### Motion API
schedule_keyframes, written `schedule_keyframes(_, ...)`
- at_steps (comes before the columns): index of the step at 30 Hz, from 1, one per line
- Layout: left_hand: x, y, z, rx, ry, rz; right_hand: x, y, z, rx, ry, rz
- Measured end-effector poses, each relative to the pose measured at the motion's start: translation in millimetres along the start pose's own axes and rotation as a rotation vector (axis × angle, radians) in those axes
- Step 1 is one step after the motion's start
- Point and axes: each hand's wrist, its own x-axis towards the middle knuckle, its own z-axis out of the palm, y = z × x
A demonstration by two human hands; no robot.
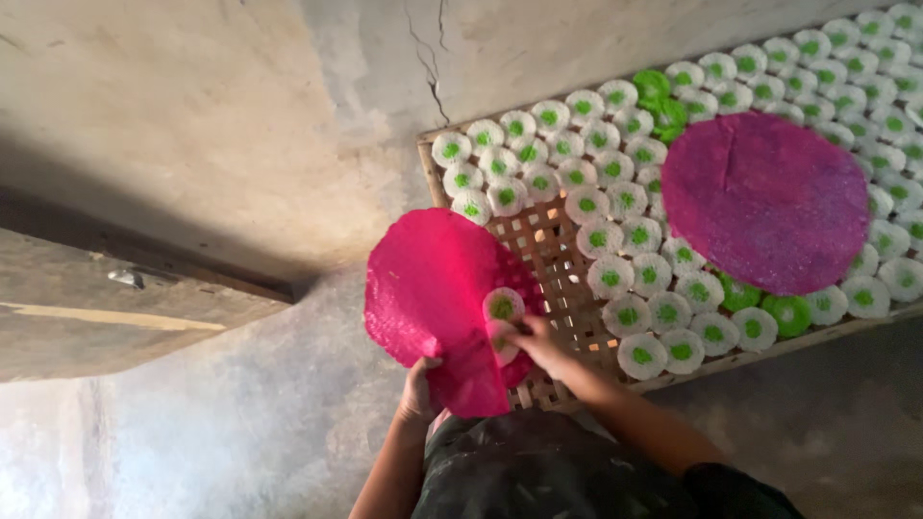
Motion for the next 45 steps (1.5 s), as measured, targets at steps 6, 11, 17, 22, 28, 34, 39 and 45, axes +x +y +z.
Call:
schedule_keyframes(6, -2.6, 1.9, -50.2, 0.186, 0.184, 0.214, 43.6, -8.7, -113.0, 0.145, 0.192, 0.183)
schedule_keyframes(11, -1.2, -11.7, -82.3, 0.242, 0.362, 0.282, 139.4, -40.9, -163.4, 0.206, 0.292, -0.052)
schedule_keyframes(17, -4.4, -19.3, -80.2, 0.237, 0.464, 0.292, 189.5, -55.5, -142.9, -0.340, 0.369, -0.325)
schedule_keyframes(22, -14.9, -18.2, -71.0, 0.210, 0.474, 0.301, 170.6, -81.8, -128.5, -0.930, 0.583, -0.546)
schedule_keyframes(28, -17.1, -24.6, -65.8, 0.304, 0.491, 0.343, 117.0, -135.7, -97.7, -1.202, 0.597, -0.606)
schedule_keyframes(34, -17.5, -25.4, -58.7, 0.324, 0.429, 0.386, 16.6, -123.5, -6.0, -0.978, -0.327, -0.257)
schedule_keyframes(39, -21.8, -21.7, -58.8, 0.370, 0.426, 0.364, 3.0, -96.4, 8.7, -1.156, -0.030, -0.948)
schedule_keyframes(45, -18.1, -14.8, -66.3, 0.357, 0.434, 0.382, 54.5, -73.0, -7.6, -0.882, -0.007, -0.329)
